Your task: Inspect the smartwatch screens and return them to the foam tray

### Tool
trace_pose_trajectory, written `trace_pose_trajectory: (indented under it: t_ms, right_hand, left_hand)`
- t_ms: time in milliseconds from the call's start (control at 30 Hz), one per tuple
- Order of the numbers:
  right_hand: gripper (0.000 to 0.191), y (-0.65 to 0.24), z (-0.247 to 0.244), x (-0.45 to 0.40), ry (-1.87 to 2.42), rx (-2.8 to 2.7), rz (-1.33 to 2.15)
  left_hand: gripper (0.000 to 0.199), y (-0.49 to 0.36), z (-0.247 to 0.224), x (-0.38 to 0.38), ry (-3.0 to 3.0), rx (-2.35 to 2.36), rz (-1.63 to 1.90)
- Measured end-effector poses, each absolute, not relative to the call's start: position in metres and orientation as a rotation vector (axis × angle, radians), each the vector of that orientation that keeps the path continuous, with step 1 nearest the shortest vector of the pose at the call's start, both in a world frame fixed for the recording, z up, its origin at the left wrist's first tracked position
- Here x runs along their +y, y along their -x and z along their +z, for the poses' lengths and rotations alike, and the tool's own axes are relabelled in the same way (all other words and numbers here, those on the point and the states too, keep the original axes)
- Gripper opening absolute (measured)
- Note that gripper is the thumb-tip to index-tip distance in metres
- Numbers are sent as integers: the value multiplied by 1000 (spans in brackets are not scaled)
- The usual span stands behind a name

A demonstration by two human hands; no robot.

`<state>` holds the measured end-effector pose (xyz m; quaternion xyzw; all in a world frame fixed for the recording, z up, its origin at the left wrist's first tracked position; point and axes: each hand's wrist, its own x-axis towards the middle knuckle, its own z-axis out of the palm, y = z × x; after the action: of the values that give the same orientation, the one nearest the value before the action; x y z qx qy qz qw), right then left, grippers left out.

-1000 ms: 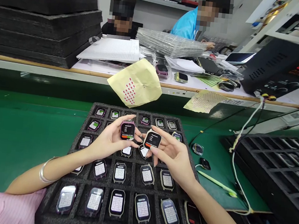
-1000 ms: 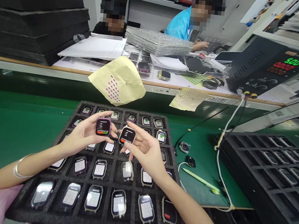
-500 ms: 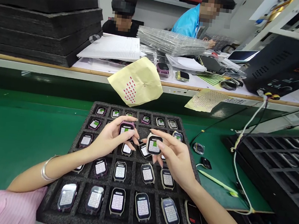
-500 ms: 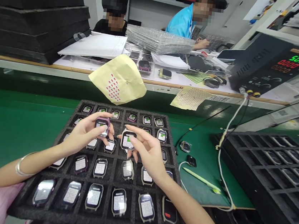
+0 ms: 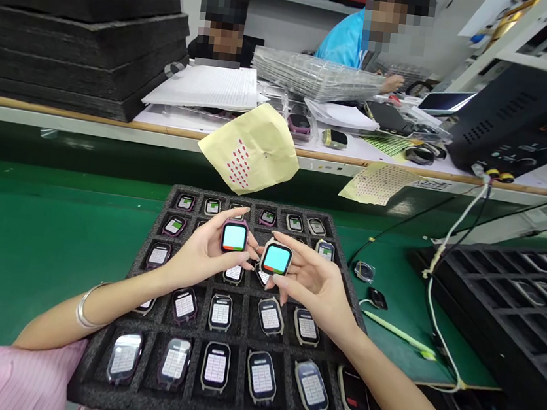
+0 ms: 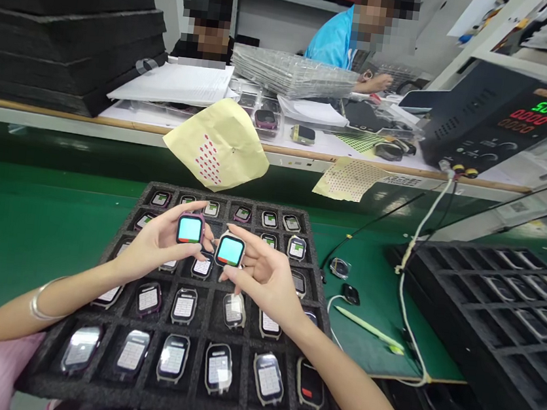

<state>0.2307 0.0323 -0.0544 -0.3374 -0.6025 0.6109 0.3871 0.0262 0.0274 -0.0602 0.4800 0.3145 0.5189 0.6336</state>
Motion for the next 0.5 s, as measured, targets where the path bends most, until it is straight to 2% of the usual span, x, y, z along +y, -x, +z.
trace_pose_trajectory:
  t_ms: [100, 167, 300, 400, 500]
  right_hand:
    - [59, -234, -55, 37, 871, -1604, 1537]
    - [62, -236, -58, 47, 894, -1694, 1489]
    - [57, -241, -72, 83, 1047, -2005, 1081]
    - [46, -241, -85, 108, 1123, -2306, 638]
    - [46, -240, -94, 119, 1096, -2559, 440]
  left_hand:
    - [60, -26, -61, 28, -1095, 736, 1172]
    - [64, -25, -63, 27, -1120, 727, 1157]
    - [78, -21, -69, 27, -1173, 704, 1123]
    - [63, -18, -75, 34, -1271, 746, 1062]
    - [45, -13, -85, 53, -1676, 967, 969]
